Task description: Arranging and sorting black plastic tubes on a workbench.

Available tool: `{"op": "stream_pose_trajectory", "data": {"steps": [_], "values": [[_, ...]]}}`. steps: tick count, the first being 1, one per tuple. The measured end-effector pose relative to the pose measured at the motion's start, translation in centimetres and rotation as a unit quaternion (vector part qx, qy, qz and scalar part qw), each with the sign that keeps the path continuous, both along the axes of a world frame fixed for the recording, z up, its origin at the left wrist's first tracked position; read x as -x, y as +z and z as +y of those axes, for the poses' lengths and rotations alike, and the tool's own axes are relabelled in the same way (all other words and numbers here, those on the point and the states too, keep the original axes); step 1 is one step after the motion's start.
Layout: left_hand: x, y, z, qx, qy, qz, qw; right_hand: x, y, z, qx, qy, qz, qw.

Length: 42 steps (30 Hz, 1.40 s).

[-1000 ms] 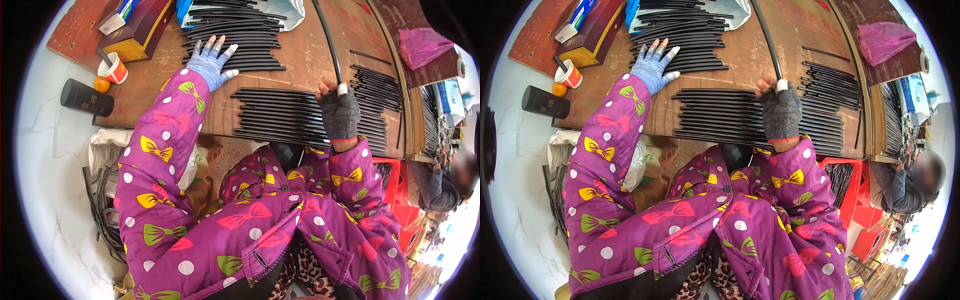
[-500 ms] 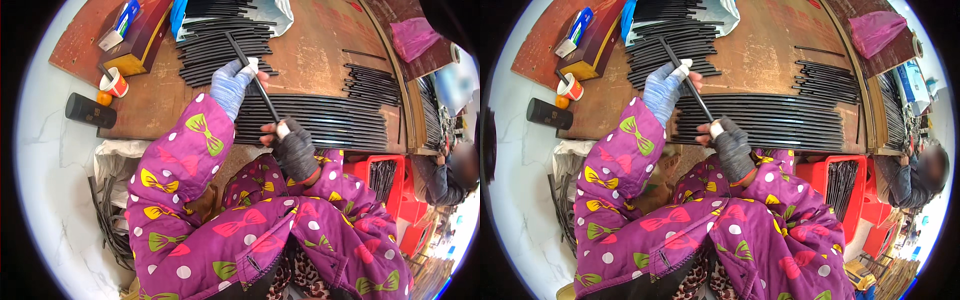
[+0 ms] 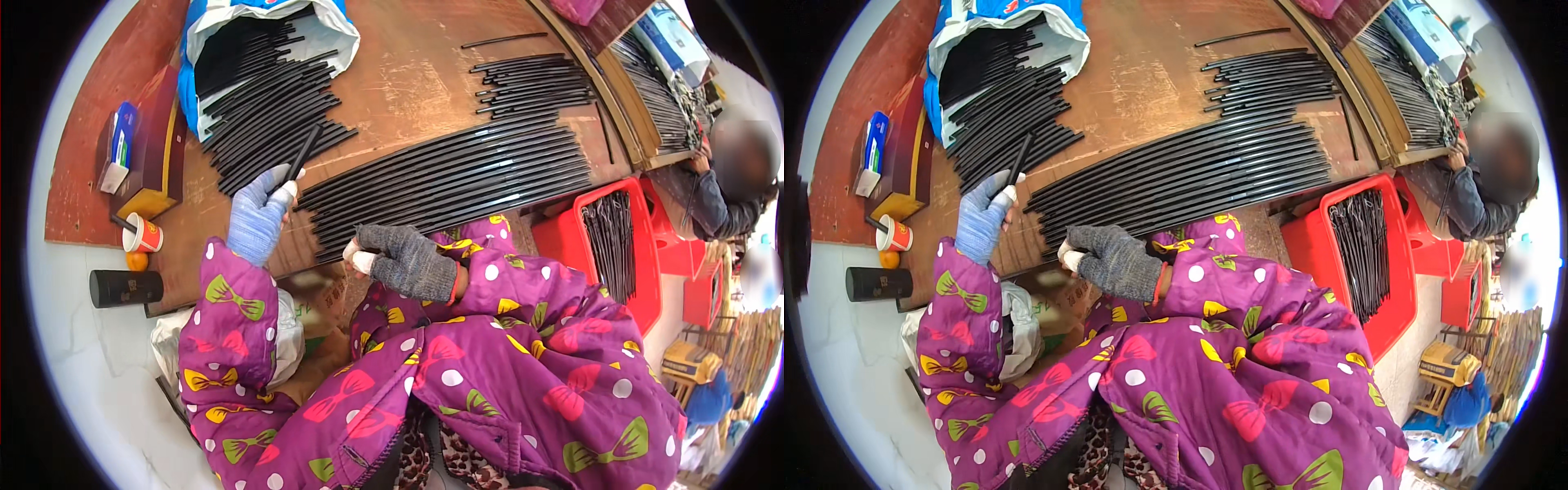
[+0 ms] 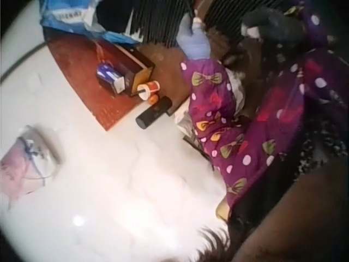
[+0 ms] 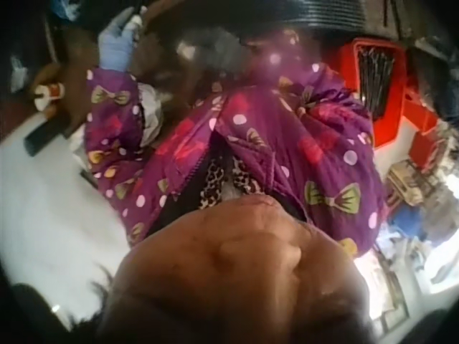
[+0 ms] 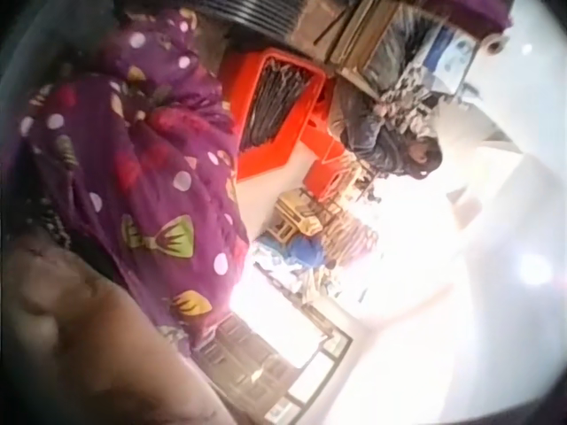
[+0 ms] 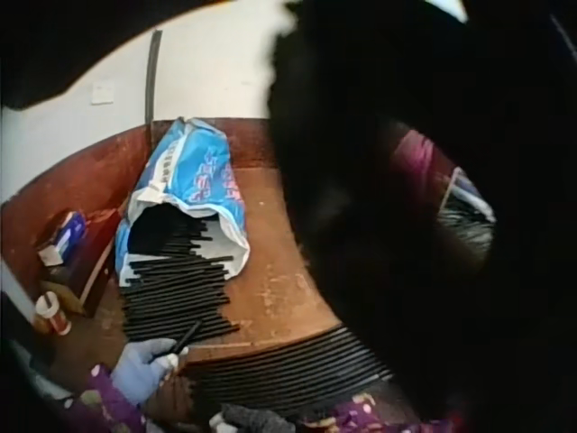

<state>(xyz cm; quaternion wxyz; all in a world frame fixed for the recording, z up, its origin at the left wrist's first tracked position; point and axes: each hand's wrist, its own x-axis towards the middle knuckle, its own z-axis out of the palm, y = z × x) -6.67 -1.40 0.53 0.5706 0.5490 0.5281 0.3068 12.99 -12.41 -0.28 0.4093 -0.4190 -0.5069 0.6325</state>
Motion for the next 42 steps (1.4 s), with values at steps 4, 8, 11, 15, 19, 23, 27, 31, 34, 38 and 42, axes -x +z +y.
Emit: {"op": "stream_pose_trajectory", "data": {"steps": [4,8,11,15,19,23,27,31,34,38,42], "values": [[-0.6,-1.1,-0.6,-0.021,-0.009,-0.002,1.0,-2.1,1.7,0.3,-0.051,0.005,-0.077,0.996],[0.2,-2.6,-1.2,-0.075,-0.003,0.037,0.996,-7.8,2.8,1.3,-0.154,-0.04,-0.218,0.963],[-0.3,-1.9,-1.5,-0.037,0.02,0.043,0.998,-16.6,1.9,3.5,-0.177,-0.132,-0.313,0.924],[-0.4,-2.6,-1.1,-0.053,0.025,0.07,0.996,-28.4,-0.7,7.0,-0.122,-0.306,-0.428,0.841],[-2.0,-3.0,-0.1,-0.15,0.004,0.132,0.98,-33.9,-1.8,9.7,-0.11,-0.261,-0.591,0.755],[-5.3,-3.1,1.3,-0.234,-0.07,0.262,0.934,-36.3,-2.5,11.6,-0.113,-0.217,-0.649,0.72],[-7.0,-4.7,2.8,-0.259,-0.121,0.37,0.884,-35.6,-1.2,12.6,-0.111,-0.132,-0.697,0.696],[-8.0,-5.6,3.6,-0.211,-0.131,0.395,0.884,-36.7,-1.5,13.0,-0.104,-0.104,-0.703,0.696],[-7.9,-5.5,3.3,-0.206,-0.115,0.395,0.888,-36.0,-0.5,14.0,-0.072,-0.07,-0.723,0.683],[-8.7,-5.0,2.8,-0.235,-0.119,0.392,0.881,-36.4,-0.5,14.0,-0.096,-0.025,-0.721,0.686],[-8.5,-5.9,2.5,-0.288,-0.126,0.402,0.86,-35.6,0.1,14.3,-0.093,0.016,-0.74,0.666]]}}
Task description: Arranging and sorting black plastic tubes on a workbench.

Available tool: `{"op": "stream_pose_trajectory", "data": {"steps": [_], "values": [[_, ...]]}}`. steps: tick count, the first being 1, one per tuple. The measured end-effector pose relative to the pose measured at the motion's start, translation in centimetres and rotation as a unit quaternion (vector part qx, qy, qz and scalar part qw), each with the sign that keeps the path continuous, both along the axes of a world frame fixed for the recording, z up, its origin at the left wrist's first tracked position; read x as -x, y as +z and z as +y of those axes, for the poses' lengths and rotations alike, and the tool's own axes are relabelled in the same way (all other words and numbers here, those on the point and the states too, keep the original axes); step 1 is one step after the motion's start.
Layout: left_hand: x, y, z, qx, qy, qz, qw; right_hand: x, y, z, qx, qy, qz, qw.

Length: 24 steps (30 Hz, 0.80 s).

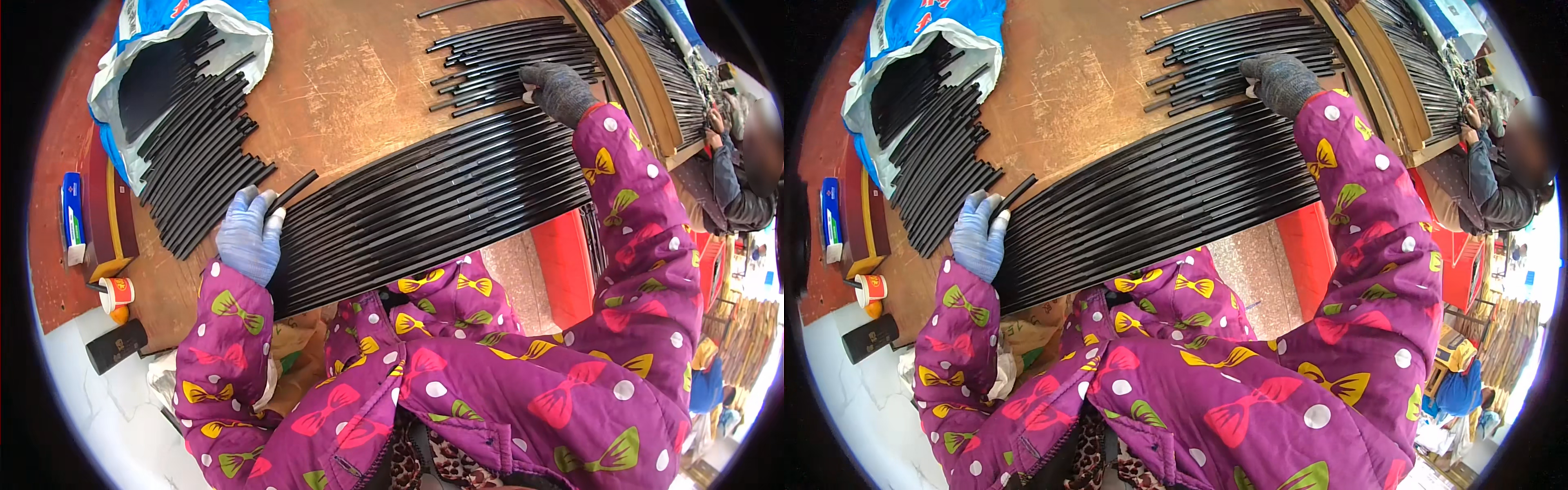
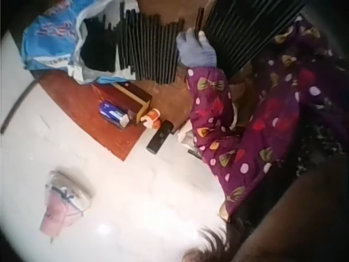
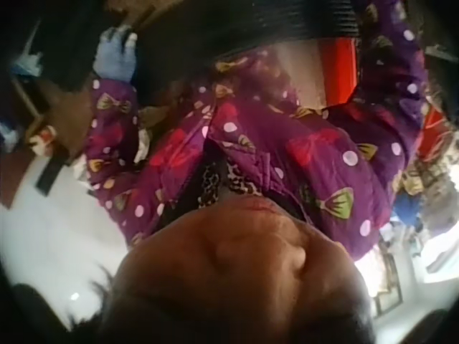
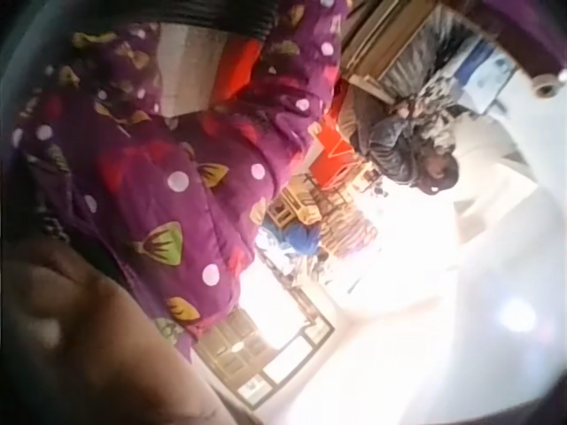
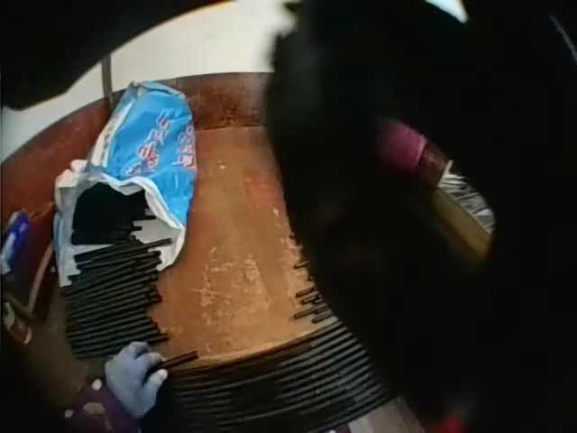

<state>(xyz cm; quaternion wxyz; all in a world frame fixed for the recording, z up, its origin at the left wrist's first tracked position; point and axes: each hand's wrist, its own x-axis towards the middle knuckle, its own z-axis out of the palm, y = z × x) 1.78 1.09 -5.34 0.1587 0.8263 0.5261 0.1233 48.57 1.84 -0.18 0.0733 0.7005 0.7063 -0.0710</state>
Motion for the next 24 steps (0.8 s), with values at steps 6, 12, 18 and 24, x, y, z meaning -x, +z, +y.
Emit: {"op": "stream_pose_trajectory", "data": {"steps": [6,12,18,24], "values": [[0.0,-0.4,-0.3,-0.035,-0.013,0.01,0.999,0.5,0.1,0.5,0.047,0.012,0.038,0.998],[0.2,0.3,-0.4,-0.019,-0.021,0.019,0.999,-0.9,-0.6,0.1,0.02,0.067,-0.049,0.996],[0.7,0.0,-0.4,-0.01,-0.029,0.009,0.999,-1.0,-1.6,-0.4,-0.069,0.086,-0.094,0.989],[0.7,0.6,0.1,-0.004,-0.023,-0.033,0.999,-0.1,-1.1,-0.5,-0.033,0.109,-0.162,0.98]]}}
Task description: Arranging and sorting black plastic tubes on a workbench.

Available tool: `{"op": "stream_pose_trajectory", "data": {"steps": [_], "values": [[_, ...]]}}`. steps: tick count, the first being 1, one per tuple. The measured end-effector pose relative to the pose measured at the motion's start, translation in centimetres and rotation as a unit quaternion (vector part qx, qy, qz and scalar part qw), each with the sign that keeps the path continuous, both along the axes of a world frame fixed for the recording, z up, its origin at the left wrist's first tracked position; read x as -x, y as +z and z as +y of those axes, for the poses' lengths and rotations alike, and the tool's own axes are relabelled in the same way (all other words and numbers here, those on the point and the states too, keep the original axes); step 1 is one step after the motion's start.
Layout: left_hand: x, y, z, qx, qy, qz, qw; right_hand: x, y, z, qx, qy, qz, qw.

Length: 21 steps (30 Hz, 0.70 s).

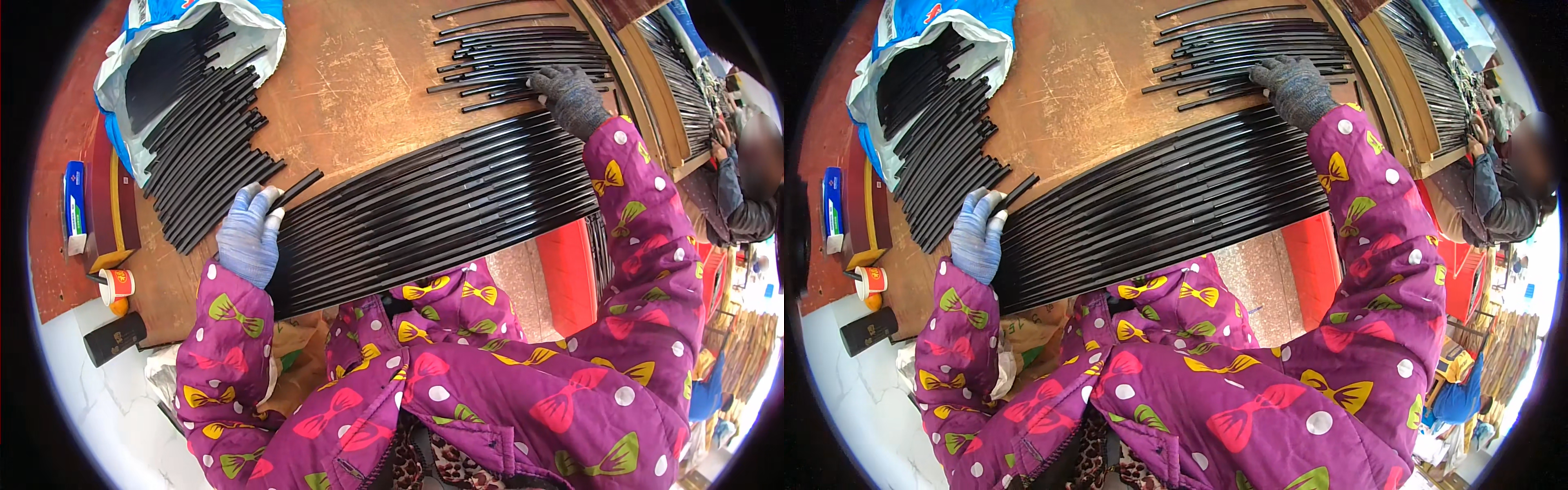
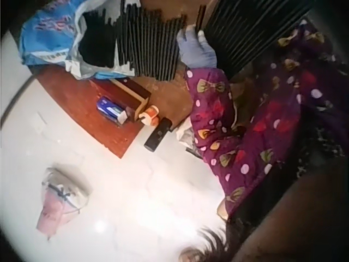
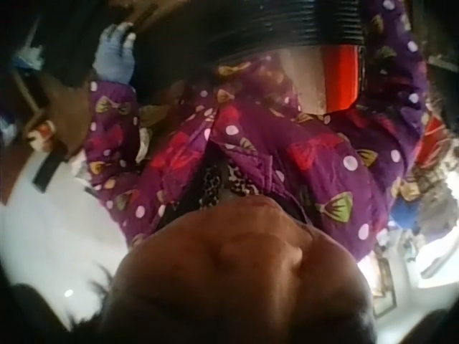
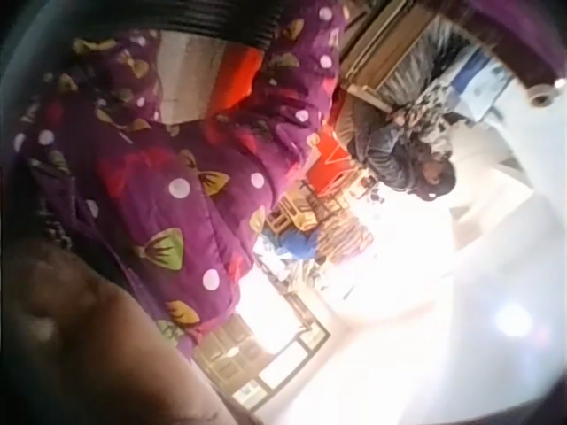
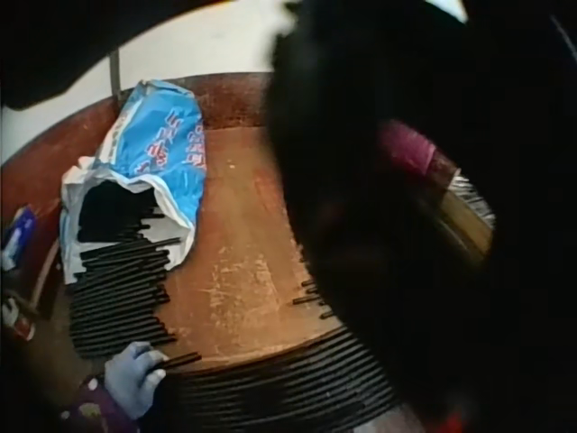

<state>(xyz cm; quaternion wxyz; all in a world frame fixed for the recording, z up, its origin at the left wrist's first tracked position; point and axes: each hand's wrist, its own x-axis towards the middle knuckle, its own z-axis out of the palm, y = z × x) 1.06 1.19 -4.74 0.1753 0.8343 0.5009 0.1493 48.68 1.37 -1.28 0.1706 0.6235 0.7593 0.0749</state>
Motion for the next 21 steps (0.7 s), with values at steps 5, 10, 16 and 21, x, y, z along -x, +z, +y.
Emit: {"op": "stream_pose_trajectory", "data": {"steps": [5,10,16,21], "values": [[1.0,1.5,-0.6,0.01,0.014,-0.046,0.999,1.9,0.6,0.4,0.035,-0.003,-0.017,0.999],[1.3,1.2,-1.1,0.012,0.01,-0.047,0.999,2.8,0.4,0.5,0.004,-0.001,-0.088,0.996],[1.4,2.3,-1.8,0.033,0.007,-0.093,0.995,4.2,1.9,0.4,0.004,-0.03,-0.06,0.998],[1.2,3.2,-2.6,0.028,0.011,-0.095,0.995,10.1,3.8,-3.6,-0.026,0.115,0.371,0.921]]}}
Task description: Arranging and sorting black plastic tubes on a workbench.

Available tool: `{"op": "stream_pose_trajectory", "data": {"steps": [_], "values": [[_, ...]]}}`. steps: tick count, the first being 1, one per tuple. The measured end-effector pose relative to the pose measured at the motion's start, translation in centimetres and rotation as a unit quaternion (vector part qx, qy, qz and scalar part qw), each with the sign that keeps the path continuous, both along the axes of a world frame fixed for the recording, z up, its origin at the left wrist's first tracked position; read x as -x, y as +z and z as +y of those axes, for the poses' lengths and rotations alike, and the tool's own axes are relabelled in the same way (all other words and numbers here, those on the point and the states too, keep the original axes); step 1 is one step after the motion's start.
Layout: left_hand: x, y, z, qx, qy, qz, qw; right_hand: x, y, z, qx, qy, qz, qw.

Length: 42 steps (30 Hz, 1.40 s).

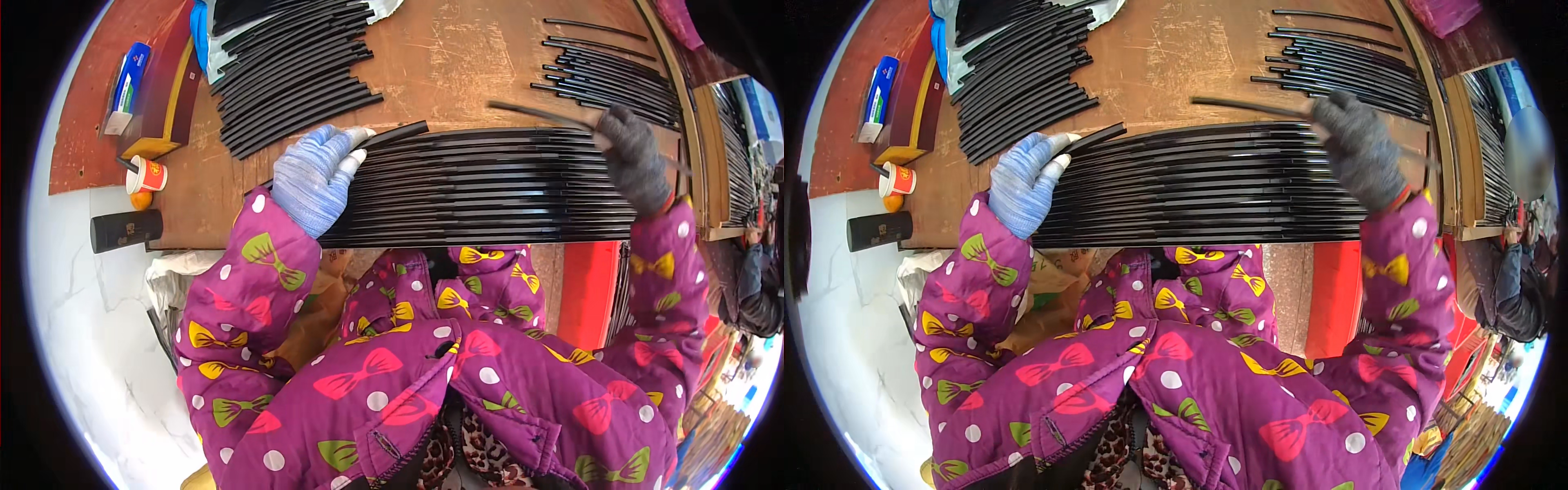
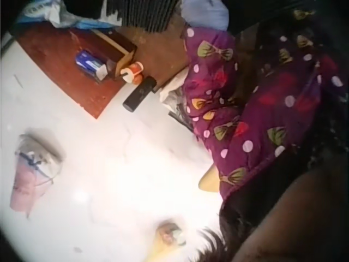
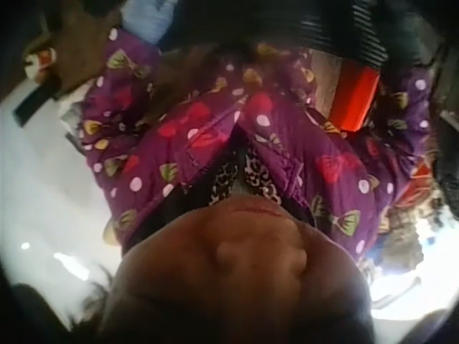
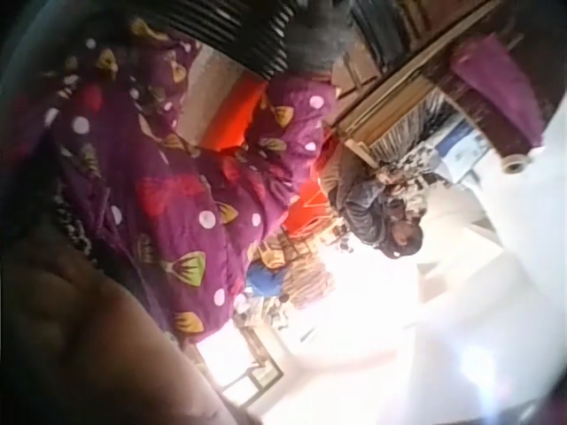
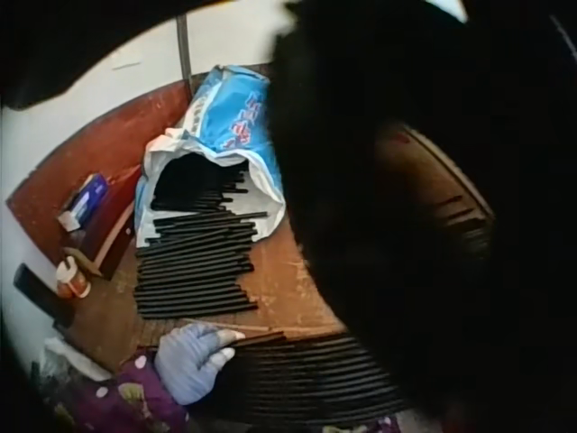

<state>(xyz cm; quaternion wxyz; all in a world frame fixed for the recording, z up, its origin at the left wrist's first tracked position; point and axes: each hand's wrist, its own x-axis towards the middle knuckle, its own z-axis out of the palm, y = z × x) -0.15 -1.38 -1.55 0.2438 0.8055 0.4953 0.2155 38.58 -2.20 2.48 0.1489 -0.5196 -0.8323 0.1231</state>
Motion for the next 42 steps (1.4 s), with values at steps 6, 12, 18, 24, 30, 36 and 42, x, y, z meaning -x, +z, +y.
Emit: {"op": "stream_pose_trajectory", "data": {"steps": [6,12,18,24,30,36,42], "values": [[-0.8,0.8,0.0,-0.044,-0.015,-0.01,0.999,5.1,0.6,-3.7,-0.071,0.021,0.065,0.995],[-1.1,1.1,-0.4,-0.064,-0.033,0.006,0.997,5.6,1.0,-4.5,-0.053,0.017,0.07,0.996],[-1.0,0.8,-0.7,-0.093,-0.041,0.028,0.994,4.7,0.1,-5.1,-0.068,0.009,0.056,0.996],[-1.6,1.0,-0.2,-0.131,-0.105,0.078,0.983,4.7,0.4,-5.1,-0.079,0.03,0.085,0.993],[-2.4,0.4,-1.0,-0.116,-0.121,0.084,0.982,3.8,0.4,-4.5,0.037,0.022,0.019,0.999],[-0.9,1.2,-1.9,-0.061,-0.088,0.018,0.994,4.9,0.2,-4.4,0.003,0.043,0.027,0.999],[-1.4,1.7,-1.8,-0.087,-0.084,0.047,0.992,4.7,0.6,-5.3,0.036,0.029,0.161,0.986]]}}
